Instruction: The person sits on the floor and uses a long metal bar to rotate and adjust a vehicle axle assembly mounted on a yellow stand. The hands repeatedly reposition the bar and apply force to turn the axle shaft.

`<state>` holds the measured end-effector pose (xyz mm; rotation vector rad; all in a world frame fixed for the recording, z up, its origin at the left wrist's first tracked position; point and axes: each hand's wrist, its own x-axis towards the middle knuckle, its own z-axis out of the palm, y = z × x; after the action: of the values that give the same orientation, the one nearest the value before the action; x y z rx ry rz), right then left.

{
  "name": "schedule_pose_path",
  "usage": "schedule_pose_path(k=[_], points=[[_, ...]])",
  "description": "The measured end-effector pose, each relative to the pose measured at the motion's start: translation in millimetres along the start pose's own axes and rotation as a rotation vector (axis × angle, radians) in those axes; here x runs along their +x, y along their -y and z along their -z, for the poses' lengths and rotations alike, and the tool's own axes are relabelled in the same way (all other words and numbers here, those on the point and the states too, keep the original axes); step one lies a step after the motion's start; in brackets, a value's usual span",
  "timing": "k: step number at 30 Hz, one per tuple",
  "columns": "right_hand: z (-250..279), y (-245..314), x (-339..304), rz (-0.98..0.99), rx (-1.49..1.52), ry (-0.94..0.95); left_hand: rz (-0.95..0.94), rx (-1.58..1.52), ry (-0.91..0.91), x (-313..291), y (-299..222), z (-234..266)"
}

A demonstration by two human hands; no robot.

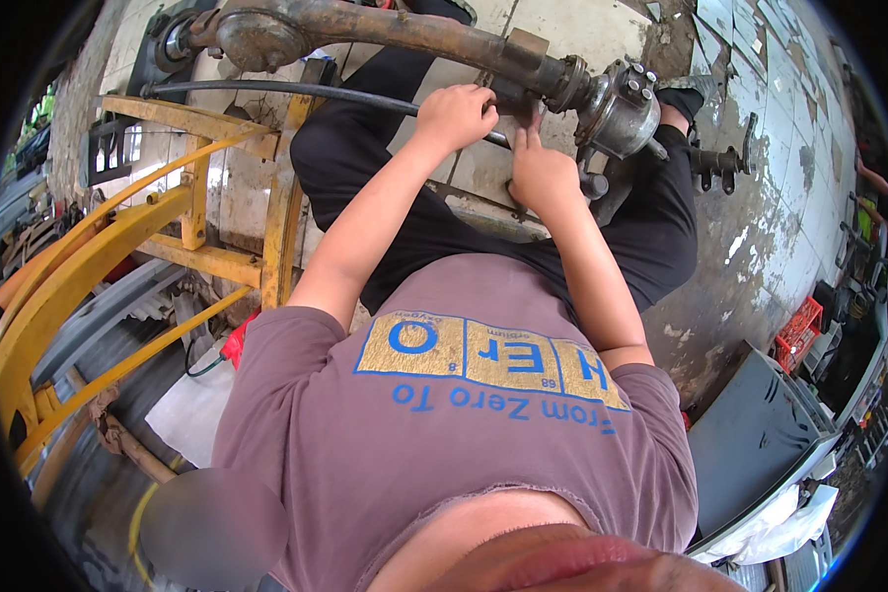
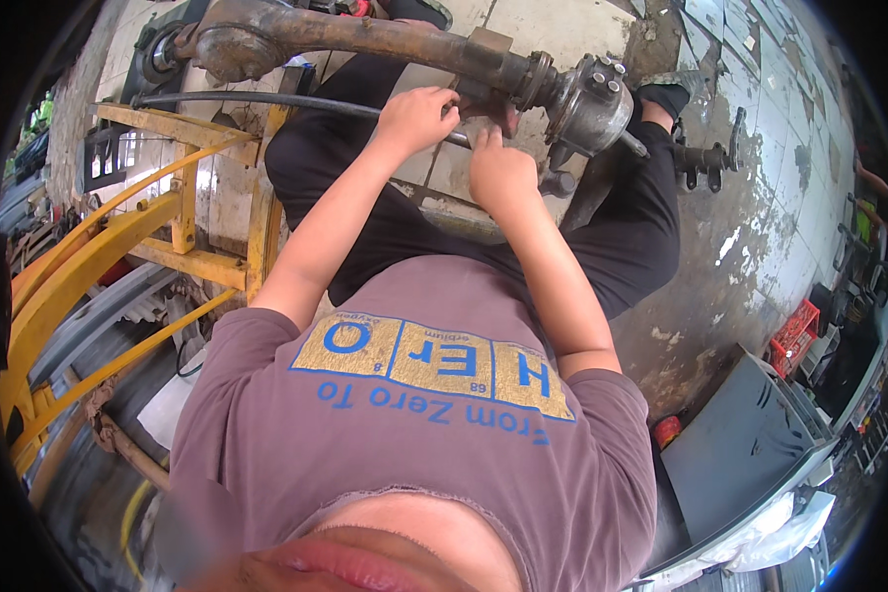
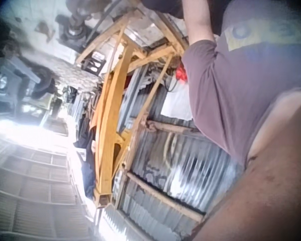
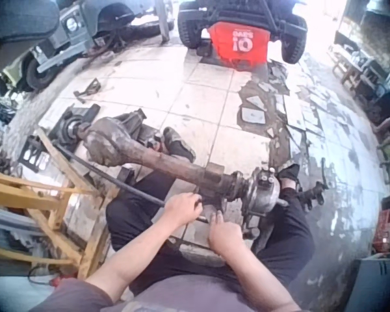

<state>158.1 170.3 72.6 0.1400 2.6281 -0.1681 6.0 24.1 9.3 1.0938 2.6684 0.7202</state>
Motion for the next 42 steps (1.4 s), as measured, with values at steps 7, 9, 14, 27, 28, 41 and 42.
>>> schedule_pose_path(k=[7, 9, 14, 27, 28, 41, 42], points=[[1, 9, 0, -0.035, -0.051, 0.000, 0.010, 0.006, 0.008, 0, -2, 1], [0, 1, 16, -0.023, -0.016, 0.050, 0.011, 0.006, 0.009, 0, -1, 0], [9, -8, 10, -0.028, 0.008, 0.075, -0.022, 0.013, -0.019, -2, -1, -2], [-6, -12, 0, -0.103, -0.035, 0.021, 0.022, 0.011, -0.002, 3, -2, 1], [-4, -15, 3, -0.085, -0.006, 0.089, 0.012, 0.021, -0.001, 1, -4, 1], [12, -15, 2, -0.057, 0.002, 0.174, 0.009, 0.044, 0.045, 1, -4, 2], [22, -19, 9, -0.040, 0.028, 0.287, 0.026, 0.041, 0.079, -8, -5, 0]])
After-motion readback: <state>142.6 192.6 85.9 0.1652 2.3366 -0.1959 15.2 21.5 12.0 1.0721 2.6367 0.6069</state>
